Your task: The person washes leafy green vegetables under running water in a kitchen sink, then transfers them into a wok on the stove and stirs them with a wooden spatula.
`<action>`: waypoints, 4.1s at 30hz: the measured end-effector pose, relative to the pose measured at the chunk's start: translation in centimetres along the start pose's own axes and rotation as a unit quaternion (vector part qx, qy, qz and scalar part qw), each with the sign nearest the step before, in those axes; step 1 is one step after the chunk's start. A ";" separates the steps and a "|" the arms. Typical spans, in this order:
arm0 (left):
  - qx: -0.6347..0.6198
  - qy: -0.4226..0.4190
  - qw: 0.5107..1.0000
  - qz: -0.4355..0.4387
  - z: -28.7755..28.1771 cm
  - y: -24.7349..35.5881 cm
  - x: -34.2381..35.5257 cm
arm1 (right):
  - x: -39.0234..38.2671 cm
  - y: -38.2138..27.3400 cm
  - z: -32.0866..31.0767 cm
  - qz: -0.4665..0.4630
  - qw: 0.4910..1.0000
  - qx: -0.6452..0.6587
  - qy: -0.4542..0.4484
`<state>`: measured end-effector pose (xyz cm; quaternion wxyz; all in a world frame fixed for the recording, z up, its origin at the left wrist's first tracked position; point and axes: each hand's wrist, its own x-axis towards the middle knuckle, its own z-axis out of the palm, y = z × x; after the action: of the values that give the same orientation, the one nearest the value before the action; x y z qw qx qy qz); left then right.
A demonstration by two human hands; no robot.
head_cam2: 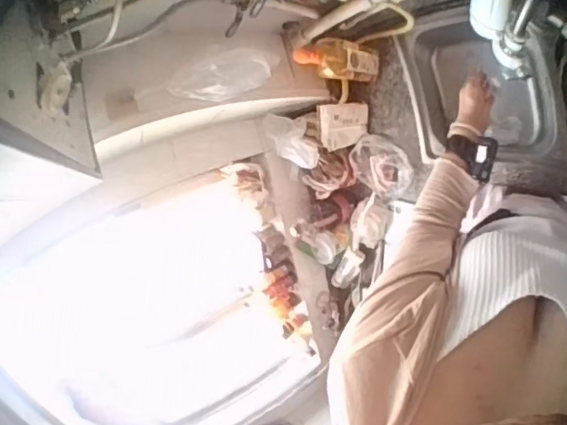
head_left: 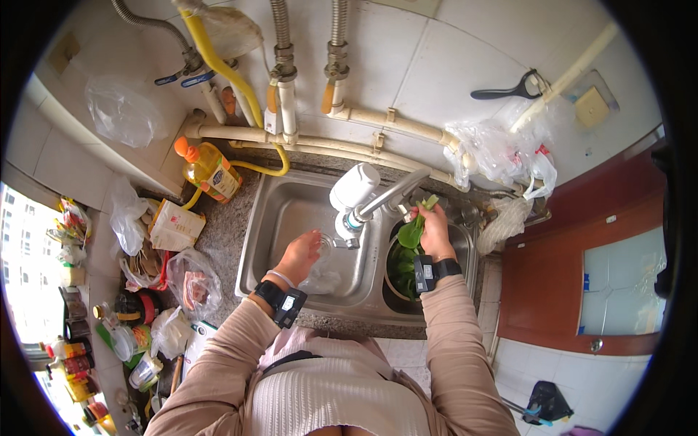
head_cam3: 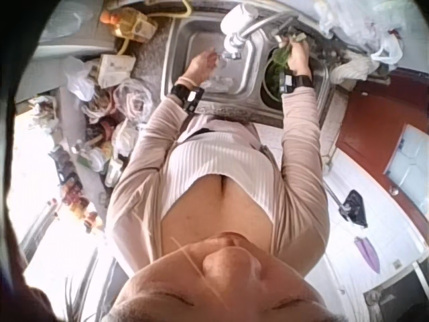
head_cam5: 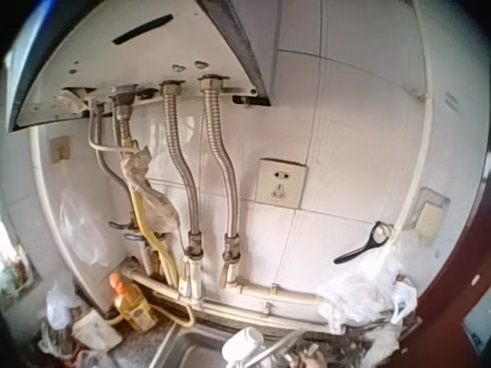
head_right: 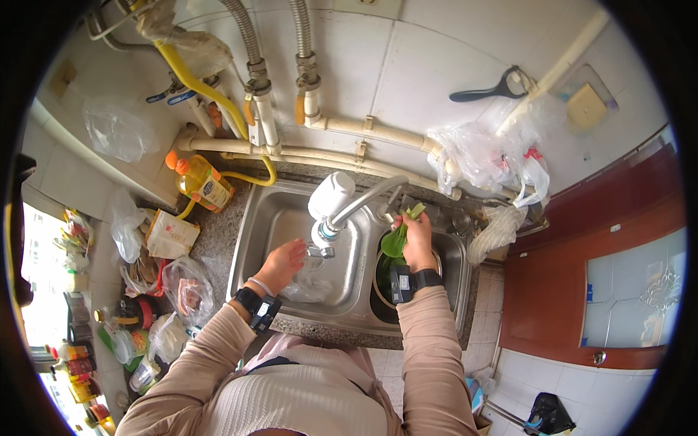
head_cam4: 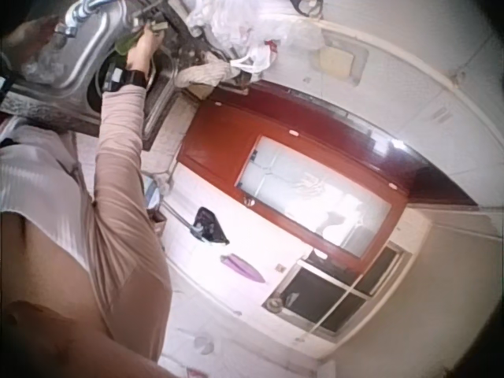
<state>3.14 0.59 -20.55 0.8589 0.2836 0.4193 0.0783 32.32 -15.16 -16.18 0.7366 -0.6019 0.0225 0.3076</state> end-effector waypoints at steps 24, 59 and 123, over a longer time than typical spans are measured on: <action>0.275 0.022 0.961 0.025 2.6 -0.6 -1.3 | -3.9 10.1 -16.7 -0.018 0.971 -0.213 0.105; 0.238 0.027 0.958 0.160 -6.8 -9.2 -21.7 | -12.7 9.9 -1.1 -0.152 0.726 -0.568 -0.356; 0.031 0.004 1.000 0.002 3.1 -18.1 -34.0 | -2.0 -0.8 -8.0 -0.432 0.420 -0.779 -0.176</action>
<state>-17.99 -28.39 -6.06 0.8481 0.3103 0.4241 0.0679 33.79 -23.24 -16.90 -0.0225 -0.7820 -0.6195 -0.0653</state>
